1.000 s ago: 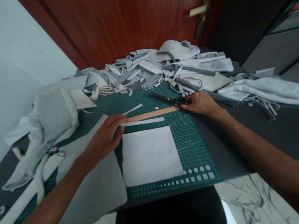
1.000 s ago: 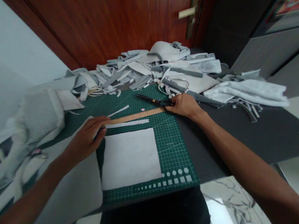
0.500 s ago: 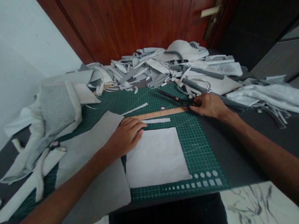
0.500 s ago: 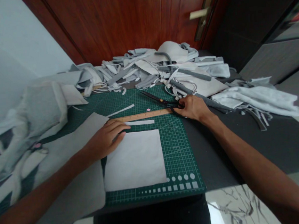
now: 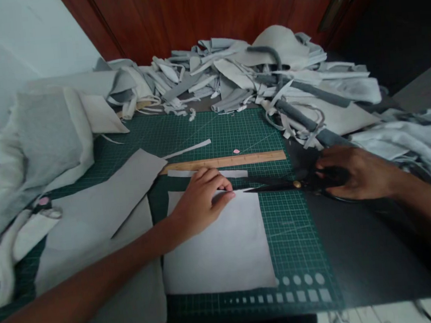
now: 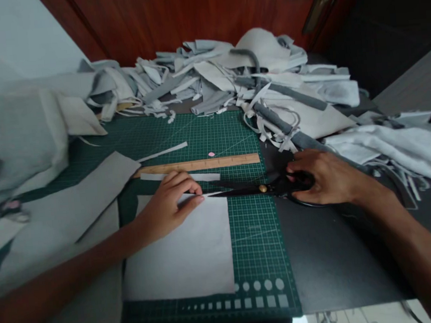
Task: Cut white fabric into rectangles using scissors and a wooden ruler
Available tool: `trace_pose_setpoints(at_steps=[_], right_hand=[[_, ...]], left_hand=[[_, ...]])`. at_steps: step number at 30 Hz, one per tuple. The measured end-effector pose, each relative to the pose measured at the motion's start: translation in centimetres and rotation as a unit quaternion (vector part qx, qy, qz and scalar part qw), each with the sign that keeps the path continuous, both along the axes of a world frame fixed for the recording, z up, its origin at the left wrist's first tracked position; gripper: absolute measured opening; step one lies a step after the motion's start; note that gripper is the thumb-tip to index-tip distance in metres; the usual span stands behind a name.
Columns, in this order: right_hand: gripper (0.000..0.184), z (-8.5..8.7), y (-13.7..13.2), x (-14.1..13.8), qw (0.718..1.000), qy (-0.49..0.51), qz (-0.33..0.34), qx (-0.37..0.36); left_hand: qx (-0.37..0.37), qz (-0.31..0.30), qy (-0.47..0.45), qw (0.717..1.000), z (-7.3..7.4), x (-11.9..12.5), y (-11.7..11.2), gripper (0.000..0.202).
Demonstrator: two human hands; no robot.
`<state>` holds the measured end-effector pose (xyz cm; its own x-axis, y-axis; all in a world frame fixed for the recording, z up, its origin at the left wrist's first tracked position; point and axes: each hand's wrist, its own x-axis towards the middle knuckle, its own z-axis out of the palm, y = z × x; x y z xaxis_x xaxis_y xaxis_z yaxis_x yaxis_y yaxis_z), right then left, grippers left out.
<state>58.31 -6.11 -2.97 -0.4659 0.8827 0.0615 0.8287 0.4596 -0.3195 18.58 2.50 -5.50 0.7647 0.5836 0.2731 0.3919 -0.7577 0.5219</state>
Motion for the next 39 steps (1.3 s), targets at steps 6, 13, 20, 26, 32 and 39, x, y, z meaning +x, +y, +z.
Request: trace_pose_setpoints(at_steps=[6, 13, 20, 26, 32, 39], right_hand=[[0.013, 0.3, -0.3, -0.7, 0.999, -0.017, 0.008, 0.028], [0.021, 0.0, -0.5, -1.6, 0.998, -0.039, -0.011, 0.039], [0.024, 0.1, -0.3, -1.9, 0.997, -0.06, -0.029, 0.027], [0.022, 0.2, -0.3, -1.6, 0.998, -0.064, -0.024, 0.018], [0.026, 0.3, -0.4, -1.7, 0.997, -0.077, -0.021, 0.021], [0.026, 0.2, -0.4, -1.6, 0.996, -0.077, -0.032, 0.019]], left_hand=[[-0.022, -0.002, -0.025, 0.999, 0.2, 0.0, 0.2, 0.013], [-0.026, -0.009, -0.025, 0.999, -0.1, 0.0, 0.4, 0.016], [-0.032, -0.004, -0.003, 0.999, 0.0, -0.1, 0.5, 0.018], [-0.031, -0.01, -0.015, 0.999, -0.1, -0.1, 0.6, 0.021], [-0.026, -0.02, -0.034, 0.999, -0.4, -0.1, 0.7, 0.023], [-0.027, -0.02, -0.03, 0.999, -0.3, -0.1, 0.8, 0.025]])
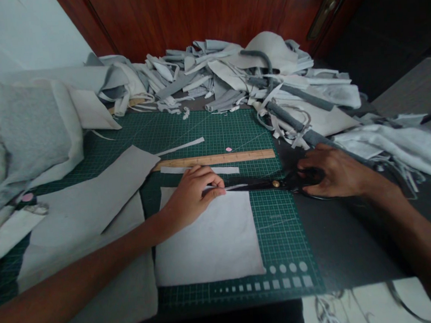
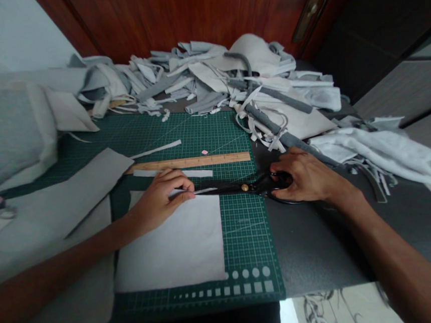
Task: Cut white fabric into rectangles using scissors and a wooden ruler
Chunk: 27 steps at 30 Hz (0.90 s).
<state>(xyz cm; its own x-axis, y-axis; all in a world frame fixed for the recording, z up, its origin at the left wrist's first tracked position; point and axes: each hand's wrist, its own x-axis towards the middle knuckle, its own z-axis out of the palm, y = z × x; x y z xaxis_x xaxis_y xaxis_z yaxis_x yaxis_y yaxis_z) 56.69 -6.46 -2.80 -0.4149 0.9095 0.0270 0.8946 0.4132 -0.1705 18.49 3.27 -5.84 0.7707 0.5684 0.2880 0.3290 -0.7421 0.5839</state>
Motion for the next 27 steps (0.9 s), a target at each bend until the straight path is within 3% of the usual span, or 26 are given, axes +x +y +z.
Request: trace_pose_setpoints(at_steps=[27], right_hand=[[0.024, 0.61, 0.05, -0.58, 0.999, -0.012, -0.013, -0.044]], left_hand=[[-0.008, 0.006, 0.011, 1.0, 0.4, 0.06, -0.04, 0.022]])
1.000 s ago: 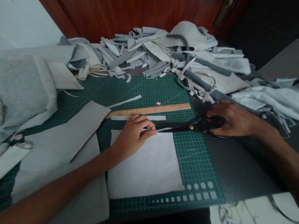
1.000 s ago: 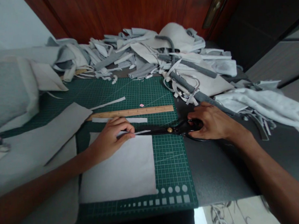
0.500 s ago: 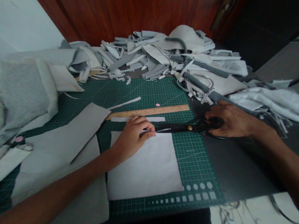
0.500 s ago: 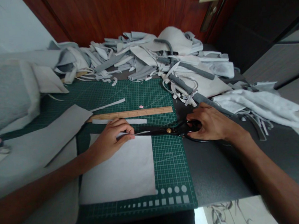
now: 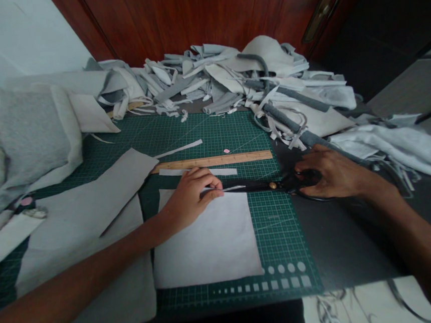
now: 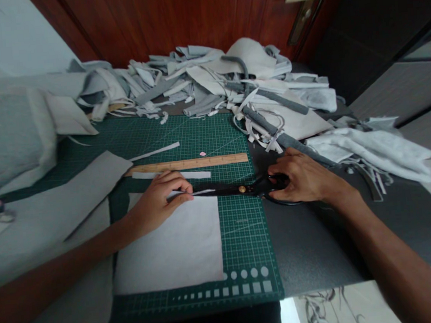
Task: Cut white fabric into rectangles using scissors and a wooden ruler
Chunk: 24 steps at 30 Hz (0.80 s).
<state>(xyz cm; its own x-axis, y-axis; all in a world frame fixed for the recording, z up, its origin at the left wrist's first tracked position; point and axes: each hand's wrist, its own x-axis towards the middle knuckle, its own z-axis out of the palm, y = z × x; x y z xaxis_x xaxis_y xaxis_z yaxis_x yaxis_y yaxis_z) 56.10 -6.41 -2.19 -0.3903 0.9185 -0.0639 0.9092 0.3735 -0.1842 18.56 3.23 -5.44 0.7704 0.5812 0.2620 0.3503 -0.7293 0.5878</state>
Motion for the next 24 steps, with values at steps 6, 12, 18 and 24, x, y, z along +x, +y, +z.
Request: trace_pose_setpoints(at_steps=[6, 12, 18, 24], right_hand=[[0.027, -0.3, -0.1, 0.2, 1.0, 0.011, 0.011, 0.02], [0.026, -0.1, -0.1, 0.1, 0.999, 0.023, 0.027, 0.025], [0.03, -0.3, -0.1, 0.3, 0.999, 0.028, 0.033, 0.023], [0.045, -1.0, 0.2, 1.1, 0.995, 0.069, 0.065, 0.037]], left_hand=[[0.004, -0.004, -0.011, 1.0, -0.1, 0.0, 0.0, 0.021], [-0.001, -0.001, -0.002, 1.0, -0.1, 0.0, 0.0, 0.02], [0.01, -0.009, -0.019, 1.0, -0.3, -0.1, 0.1, 0.019], [0.01, -0.01, -0.018, 1.0, -0.4, 0.0, 0.1, 0.018]])
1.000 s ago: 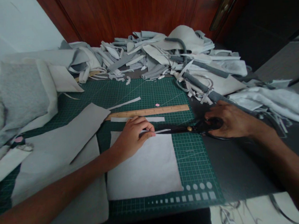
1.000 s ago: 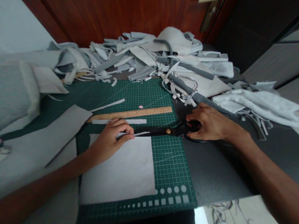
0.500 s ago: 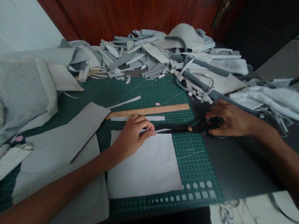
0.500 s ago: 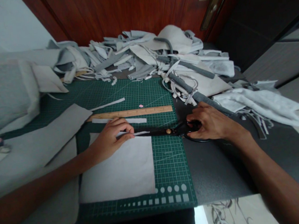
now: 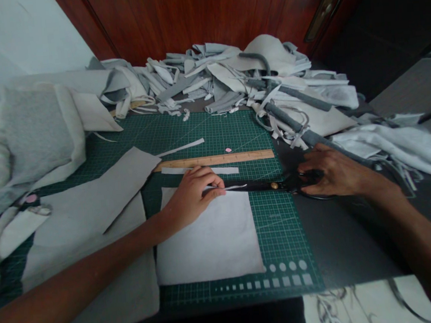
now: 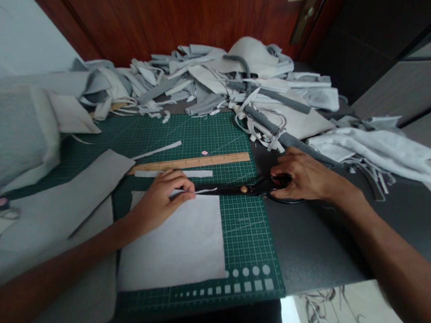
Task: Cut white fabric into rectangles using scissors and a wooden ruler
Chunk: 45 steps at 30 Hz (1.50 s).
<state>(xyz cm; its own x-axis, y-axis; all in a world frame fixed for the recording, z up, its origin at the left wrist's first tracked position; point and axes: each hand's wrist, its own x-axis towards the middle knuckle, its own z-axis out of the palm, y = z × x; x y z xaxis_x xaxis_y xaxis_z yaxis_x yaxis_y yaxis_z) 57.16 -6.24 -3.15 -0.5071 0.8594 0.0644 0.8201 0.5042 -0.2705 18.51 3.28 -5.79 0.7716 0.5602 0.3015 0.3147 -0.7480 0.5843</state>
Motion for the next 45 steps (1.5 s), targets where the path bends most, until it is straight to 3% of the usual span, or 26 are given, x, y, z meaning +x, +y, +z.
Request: trace_pose_setpoints(at_steps=[34, 39, 45], right_hand=[[0.048, -0.3, 0.1, 0.4, 0.999, 0.0, 0.04, 0.01], [0.043, -0.3, 0.1, 1.0, 1.0, 0.003, 0.016, 0.008], [0.029, 0.1, 0.1, 1.6, 0.998, -0.015, -0.053, -0.022]], left_hand=[[-0.014, 0.011, 0.022, 1.0, -0.3, 0.1, -0.1, 0.017], [-0.01, 0.005, 0.022, 1.0, -0.2, 0.0, -0.1, 0.017], [-0.005, -0.026, 0.041, 0.999, 1.0, -1.0, 0.8, 0.013]])
